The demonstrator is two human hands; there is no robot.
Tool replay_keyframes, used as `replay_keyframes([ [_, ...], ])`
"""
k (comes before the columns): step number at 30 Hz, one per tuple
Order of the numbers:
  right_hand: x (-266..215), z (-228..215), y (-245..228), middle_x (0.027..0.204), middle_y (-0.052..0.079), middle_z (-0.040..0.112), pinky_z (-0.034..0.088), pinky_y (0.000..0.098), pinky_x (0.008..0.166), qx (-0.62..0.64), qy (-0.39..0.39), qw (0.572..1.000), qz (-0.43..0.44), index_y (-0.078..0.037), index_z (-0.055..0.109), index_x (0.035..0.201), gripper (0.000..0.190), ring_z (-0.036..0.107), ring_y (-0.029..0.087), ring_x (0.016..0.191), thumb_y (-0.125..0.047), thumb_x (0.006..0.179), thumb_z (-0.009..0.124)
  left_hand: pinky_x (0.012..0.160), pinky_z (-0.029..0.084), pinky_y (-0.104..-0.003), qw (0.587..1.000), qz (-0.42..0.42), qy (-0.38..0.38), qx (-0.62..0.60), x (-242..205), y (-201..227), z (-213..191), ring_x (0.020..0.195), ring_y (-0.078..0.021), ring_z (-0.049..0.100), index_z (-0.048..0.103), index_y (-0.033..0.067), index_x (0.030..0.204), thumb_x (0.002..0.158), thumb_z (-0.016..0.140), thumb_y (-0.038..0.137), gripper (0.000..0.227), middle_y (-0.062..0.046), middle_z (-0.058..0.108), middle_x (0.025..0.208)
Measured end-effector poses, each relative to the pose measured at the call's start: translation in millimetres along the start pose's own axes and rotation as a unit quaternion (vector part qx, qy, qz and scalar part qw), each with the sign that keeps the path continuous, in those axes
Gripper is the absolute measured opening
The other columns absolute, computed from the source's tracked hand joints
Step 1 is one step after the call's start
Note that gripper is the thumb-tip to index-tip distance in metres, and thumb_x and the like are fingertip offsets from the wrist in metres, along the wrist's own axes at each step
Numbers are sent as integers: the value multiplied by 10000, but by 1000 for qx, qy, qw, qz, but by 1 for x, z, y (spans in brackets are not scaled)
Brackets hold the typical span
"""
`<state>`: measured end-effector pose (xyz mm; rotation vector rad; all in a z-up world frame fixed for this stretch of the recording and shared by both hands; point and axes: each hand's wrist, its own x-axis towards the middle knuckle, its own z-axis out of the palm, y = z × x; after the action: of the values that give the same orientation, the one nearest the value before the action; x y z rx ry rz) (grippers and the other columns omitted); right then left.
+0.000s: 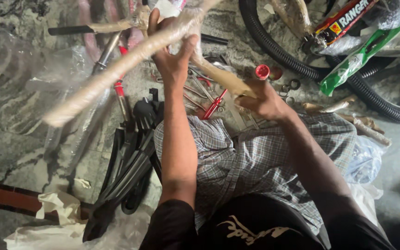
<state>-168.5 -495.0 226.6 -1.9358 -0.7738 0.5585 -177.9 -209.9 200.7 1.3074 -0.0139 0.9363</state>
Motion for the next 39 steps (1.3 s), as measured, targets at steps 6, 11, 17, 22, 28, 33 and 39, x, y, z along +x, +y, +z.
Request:
replay_keyframes([
  [6, -15, -17, -12, 953, 144, 695, 539, 386, 716, -119, 45, 986, -109, 51, 680, 1118, 339, 670, 240, 822, -107, 831, 766, 1194, 509, -384, 981, -104, -133, -95, 13, 11, -5, 1345, -230, 633, 453, 22, 1582, 828, 895, 423, 961, -129, 639, 1446],
  [11, -28, -42, 9, 1020, 130, 699, 591, 348, 749, -128, 50, 956, -261, 15, 677, 1162, 372, 678, 240, 890, -88, 826, 800, 656, 532, -322, 946, -161, -237, -152, 1, 17, 14, 756, -194, 654, 388, 39, 1536, 852, 883, 384, 912, -169, 733, 1007],
  [17, -25, -57, 39, 1076, 87, 720, 614, 304, 771, -59, 149, 976, -146, -86, 758, 1180, 267, 713, 217, 894, -38, 928, 836, 651, 594, -355, 904, -191, -125, -361, -8, 11, 31, 762, -233, 706, 474, 58, 1460, 972, 786, 353, 651, -149, 707, 964],
  [22, -39, -13, -8, 1424, 148, 537, 606, 382, 1051, -13, 185, 950, -250, -83, 644, 1276, 413, 601, 266, 1314, -87, 901, 819, 683, 609, -380, 924, -154, -3, -349, 0, -3, 24, 800, -226, 710, 436, 82, 1455, 1014, 680, 410, 601, -163, 694, 991],
  [28, -52, 13, -80, 1314, 63, 590, 579, 433, 1040, 501, -34, 825, -261, -153, 643, 1272, 479, 609, 196, 1229, -366, 877, 812, 786, 612, -362, 986, -74, 11, -147, -11, -12, 35, 863, -195, 675, 422, 55, 1525, 1032, 741, 391, 676, -122, 681, 1051],
  [33, -15, -58, -75, 958, 69, 686, 633, 463, 939, 473, 129, 853, -178, -96, 661, 1142, 326, 707, 183, 897, -411, 1092, 591, 708, 594, -366, 988, -42, -103, -111, -18, -13, 25, 813, -189, 649, 507, 45, 1479, 1014, 773, 378, 631, -101, 685, 981],
  [39, 34, -63, 28, 831, 104, 653, 482, 293, 540, -229, 180, 956, -38, -32, 648, 1051, 142, 612, 166, 667, -171, 1041, 619, 717, 570, -399, 898, -182, -2, -401, -7, -21, 21, 814, -198, 640, 479, 23, 1417, 1061, 609, 495, 605, -111, 680, 992],
])
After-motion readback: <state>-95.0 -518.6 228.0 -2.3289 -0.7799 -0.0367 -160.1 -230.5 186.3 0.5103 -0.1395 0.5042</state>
